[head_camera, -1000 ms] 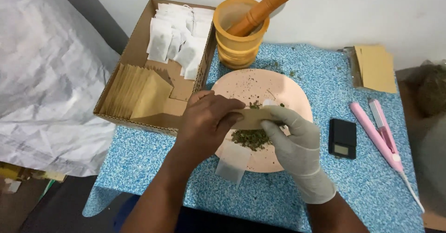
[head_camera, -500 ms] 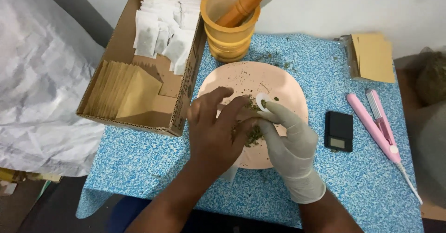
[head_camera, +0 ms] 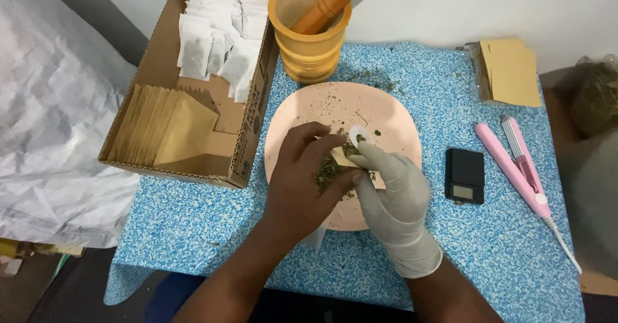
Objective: The person fills a small white paper sachet with dried green herbs from a plate using a plastic spoon. They weigh the sachet on a digital scale, then seal it with a pink handheld heat sealer. The sealed sachet is placed into a small brown paper bag, which is then heat-sealed and placed into a cardboard box.
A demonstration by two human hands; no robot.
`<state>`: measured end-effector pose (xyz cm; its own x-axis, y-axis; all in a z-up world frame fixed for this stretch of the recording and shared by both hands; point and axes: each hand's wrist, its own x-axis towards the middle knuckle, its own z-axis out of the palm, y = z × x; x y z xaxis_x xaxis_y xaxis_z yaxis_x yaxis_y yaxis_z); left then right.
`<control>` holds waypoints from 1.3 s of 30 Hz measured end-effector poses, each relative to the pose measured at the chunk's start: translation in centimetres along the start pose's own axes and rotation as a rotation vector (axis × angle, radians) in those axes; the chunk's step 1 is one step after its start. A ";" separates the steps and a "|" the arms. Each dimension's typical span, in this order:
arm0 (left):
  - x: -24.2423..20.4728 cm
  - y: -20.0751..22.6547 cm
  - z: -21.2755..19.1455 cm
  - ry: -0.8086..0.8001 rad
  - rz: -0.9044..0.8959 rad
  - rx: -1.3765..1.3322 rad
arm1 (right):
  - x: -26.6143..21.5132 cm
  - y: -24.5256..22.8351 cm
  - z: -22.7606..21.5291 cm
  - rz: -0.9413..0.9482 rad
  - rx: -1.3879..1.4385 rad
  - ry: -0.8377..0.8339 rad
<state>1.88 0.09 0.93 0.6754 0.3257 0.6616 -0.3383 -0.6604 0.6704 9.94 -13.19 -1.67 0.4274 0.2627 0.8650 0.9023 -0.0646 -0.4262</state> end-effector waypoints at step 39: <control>0.6 1.9 -1.8 -0.078 -0.142 -0.151 | 2.1 -1.6 1.1 -0.219 0.086 -0.012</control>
<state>0.43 0.23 3.22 0.7699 0.3510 0.5330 -0.3264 -0.5012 0.8015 9.38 -11.48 0.57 0.2205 0.2727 0.9365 0.9652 0.0778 -0.2499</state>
